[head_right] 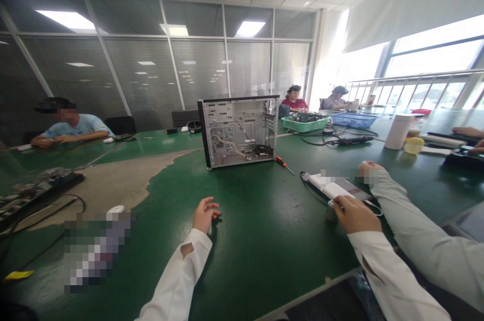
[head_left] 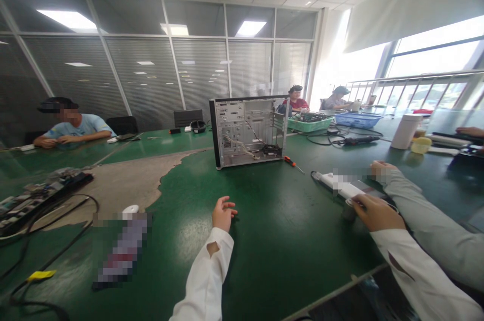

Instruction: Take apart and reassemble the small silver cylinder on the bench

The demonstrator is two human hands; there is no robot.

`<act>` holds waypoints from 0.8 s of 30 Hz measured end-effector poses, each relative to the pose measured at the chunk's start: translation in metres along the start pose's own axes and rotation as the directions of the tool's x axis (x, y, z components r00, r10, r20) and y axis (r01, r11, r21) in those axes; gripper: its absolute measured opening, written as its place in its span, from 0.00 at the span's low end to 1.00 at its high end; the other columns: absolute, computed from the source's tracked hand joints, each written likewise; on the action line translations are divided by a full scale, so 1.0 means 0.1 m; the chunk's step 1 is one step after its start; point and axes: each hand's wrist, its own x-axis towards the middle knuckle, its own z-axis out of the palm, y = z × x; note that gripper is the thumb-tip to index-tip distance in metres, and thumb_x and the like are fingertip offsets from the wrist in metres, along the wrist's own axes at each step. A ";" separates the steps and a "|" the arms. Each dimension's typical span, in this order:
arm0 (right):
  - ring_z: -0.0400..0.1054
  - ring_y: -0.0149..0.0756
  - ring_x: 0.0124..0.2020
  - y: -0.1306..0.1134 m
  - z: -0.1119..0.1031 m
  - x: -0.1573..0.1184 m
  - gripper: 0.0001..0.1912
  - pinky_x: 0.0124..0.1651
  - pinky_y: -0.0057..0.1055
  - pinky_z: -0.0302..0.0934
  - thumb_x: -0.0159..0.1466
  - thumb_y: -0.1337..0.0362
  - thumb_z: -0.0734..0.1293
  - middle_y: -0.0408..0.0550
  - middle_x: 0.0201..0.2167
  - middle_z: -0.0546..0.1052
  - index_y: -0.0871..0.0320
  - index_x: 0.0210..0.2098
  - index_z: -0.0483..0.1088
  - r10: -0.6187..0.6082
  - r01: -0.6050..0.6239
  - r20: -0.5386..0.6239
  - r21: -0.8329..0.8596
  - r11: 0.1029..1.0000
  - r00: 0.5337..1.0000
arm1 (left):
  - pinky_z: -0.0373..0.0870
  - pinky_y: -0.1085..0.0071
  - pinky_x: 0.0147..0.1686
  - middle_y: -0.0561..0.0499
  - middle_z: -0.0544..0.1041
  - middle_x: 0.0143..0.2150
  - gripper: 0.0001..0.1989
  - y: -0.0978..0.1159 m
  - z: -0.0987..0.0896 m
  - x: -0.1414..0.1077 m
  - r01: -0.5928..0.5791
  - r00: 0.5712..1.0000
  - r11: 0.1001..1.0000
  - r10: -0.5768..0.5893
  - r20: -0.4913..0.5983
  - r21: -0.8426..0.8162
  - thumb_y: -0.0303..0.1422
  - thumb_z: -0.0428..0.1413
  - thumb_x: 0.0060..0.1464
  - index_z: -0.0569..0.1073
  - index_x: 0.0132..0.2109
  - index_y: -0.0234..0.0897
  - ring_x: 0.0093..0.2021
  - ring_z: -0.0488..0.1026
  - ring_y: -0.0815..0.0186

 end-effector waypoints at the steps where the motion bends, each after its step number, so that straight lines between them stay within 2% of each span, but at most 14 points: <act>1: 0.66 0.40 0.33 -0.01 0.00 -0.01 0.12 0.33 0.33 0.58 0.55 0.57 0.55 0.49 0.30 0.72 0.57 0.27 0.65 0.004 -0.004 -0.015 0.002 1.000 1.000 | 0.61 0.80 0.18 0.54 0.68 0.28 0.21 0.00 0.00 0.00 0.003 1.000 1.000 -0.003 0.001 -0.003 0.14 0.42 0.37 0.62 0.40 0.33 0.18 0.68 0.76; 5: 0.65 0.41 0.36 -0.05 -0.03 -0.07 0.14 0.37 0.35 0.58 0.56 0.57 0.54 0.49 0.34 0.71 0.56 0.31 0.66 0.008 -0.009 -0.096 -0.008 1.000 0.995 | 0.61 0.80 0.18 0.54 0.68 0.28 0.21 0.01 0.00 0.00 0.010 1.000 1.000 -0.010 -0.001 -0.014 0.14 0.42 0.37 0.61 0.41 0.32 0.18 0.68 0.76; 10: 0.63 0.51 0.42 0.07 0.02 -0.29 0.24 0.37 0.42 0.58 0.53 0.54 0.55 0.59 0.43 0.67 0.59 0.47 0.60 0.075 -0.087 -0.144 -0.081 0.993 0.987 | 0.61 0.80 0.18 0.54 0.68 0.27 0.21 0.00 -0.01 0.00 0.017 1.000 1.000 -0.017 -0.001 -0.016 0.14 0.42 0.37 0.62 0.41 0.33 0.18 0.68 0.77; 13: 0.65 0.50 0.40 0.17 0.09 -0.40 0.28 0.38 0.40 0.60 0.54 0.53 0.55 0.62 0.42 0.67 0.62 0.50 0.54 0.156 -0.158 -0.070 -0.017 0.987 0.985 | 0.61 0.81 0.18 0.54 0.69 0.28 0.21 0.00 -0.01 -0.01 0.013 1.000 1.000 -0.013 0.002 -0.008 0.14 0.42 0.38 0.62 0.41 0.33 0.19 0.68 0.77; 17: 0.68 0.49 0.35 0.19 0.09 -0.45 0.29 0.33 0.38 0.61 0.55 0.53 0.55 0.61 0.40 0.70 0.60 0.53 0.49 0.226 -0.231 0.075 0.071 0.970 0.971 | 0.62 0.81 0.18 0.54 0.69 0.28 0.21 0.01 -0.01 -0.01 0.009 1.000 1.000 -0.009 0.000 -0.012 0.14 0.42 0.38 0.62 0.41 0.33 0.19 0.68 0.76; 21: 0.68 0.49 0.34 -0.05 0.01 -0.45 0.30 0.29 0.37 0.61 0.54 0.54 0.57 0.60 0.39 0.70 0.60 0.53 0.50 0.206 -0.212 0.061 0.114 0.971 0.977 | 0.62 0.80 0.18 0.54 0.69 0.28 0.20 0.02 -0.01 -0.01 0.011 1.000 1.000 -0.011 -0.001 -0.014 0.14 0.42 0.38 0.62 0.41 0.32 0.19 0.69 0.76; 24: 0.68 0.44 0.33 -0.49 -0.08 -0.43 0.27 0.30 0.35 0.62 0.56 0.54 0.56 0.54 0.39 0.70 0.56 0.53 0.50 0.130 -0.134 0.034 0.198 0.971 0.991 | 0.62 0.80 0.18 0.53 0.69 0.28 0.21 0.02 -0.01 -0.01 0.012 1.000 1.000 -0.012 -0.001 -0.013 0.14 0.42 0.38 0.62 0.41 0.32 0.19 0.68 0.76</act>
